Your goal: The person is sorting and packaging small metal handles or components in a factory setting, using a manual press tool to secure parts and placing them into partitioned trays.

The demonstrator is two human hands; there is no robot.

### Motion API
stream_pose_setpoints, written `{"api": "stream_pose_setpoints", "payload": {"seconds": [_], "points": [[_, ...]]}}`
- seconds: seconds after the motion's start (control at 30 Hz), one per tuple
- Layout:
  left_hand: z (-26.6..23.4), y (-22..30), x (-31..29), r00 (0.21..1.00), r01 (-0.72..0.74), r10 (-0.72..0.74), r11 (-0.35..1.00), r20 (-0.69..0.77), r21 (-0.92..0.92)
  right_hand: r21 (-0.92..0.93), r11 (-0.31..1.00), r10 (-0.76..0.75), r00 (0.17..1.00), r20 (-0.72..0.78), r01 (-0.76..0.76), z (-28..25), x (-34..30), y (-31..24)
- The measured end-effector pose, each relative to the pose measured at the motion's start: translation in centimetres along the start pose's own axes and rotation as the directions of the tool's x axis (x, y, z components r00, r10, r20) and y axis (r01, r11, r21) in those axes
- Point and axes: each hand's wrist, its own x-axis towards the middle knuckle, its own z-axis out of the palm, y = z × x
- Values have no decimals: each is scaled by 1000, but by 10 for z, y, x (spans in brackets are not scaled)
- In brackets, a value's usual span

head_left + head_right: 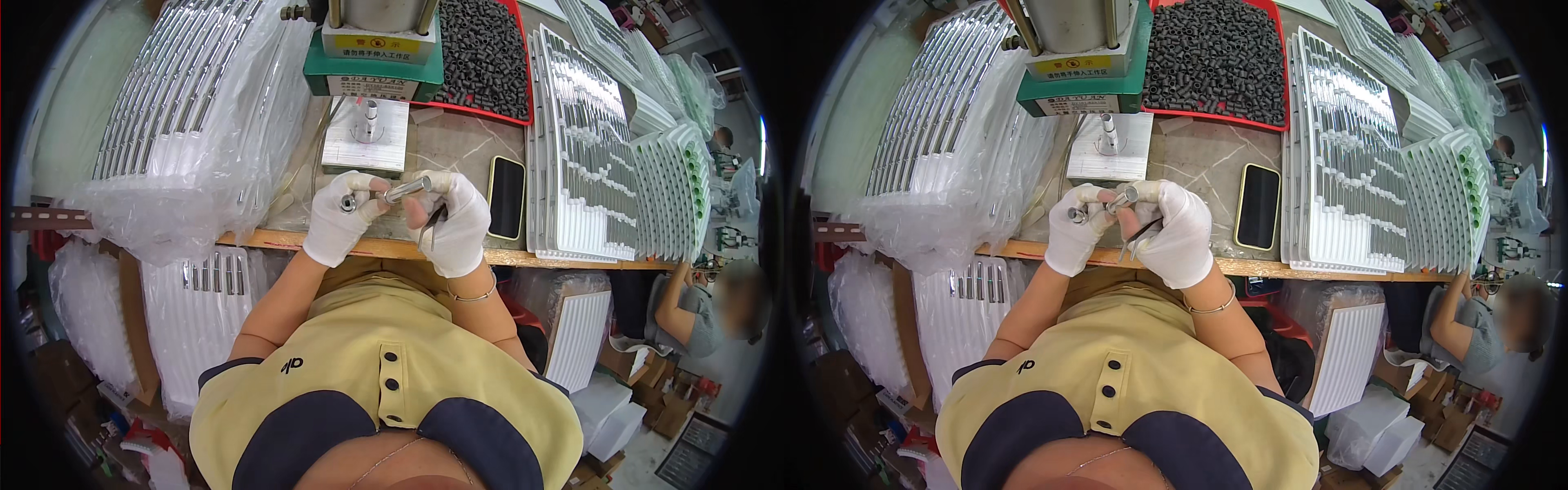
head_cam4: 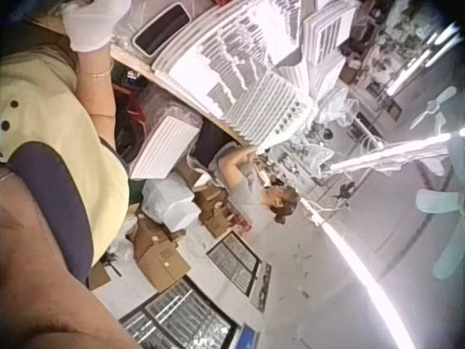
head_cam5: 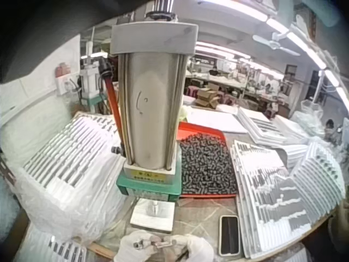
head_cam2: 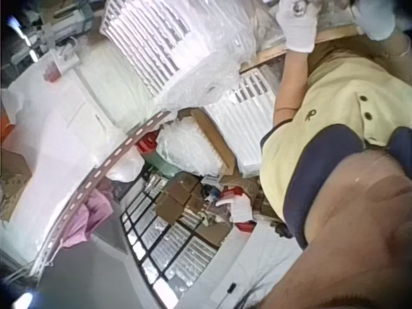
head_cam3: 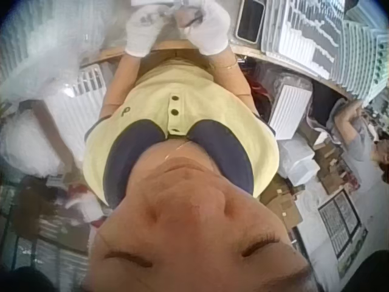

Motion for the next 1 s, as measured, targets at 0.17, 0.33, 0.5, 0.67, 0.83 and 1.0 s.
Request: {"api": "stream_pose_setpoints", "payload": {"seconds": [0.17, 0.33, 0.5, 0.67, 0.83, 1.0], "points": [[0, -5, 2, 998, -33, 35, 999, -46, 32, -320, 934, -85, 967, 239, 161, 1, 5, 7], [-4, 2, 24, 983, -168, 179, 964, -37, 204, -124, 968, 236, 959, 157, -218, 7, 0, 41], [-18, -3, 89, 986, -128, 166, 731, 7, 670, -398, 903, 223, 968, 115, -161, 19, 44, 73], [-45, 8, 96, 978, 203, -206, 864, -45, 461, -505, 847, 310, 925, 219, -165, 47, 72, 83], [-64, 27, 64, 873, 462, -442, 885, 207, -61, -648, 752, 411, 854, 318, -121, 56, 75, 91], [-69, 17, 48, 756, 608, -520, 782, 397, -134, -737, 664, 531, 773, 346, -126, 56, 79, 76]]}}
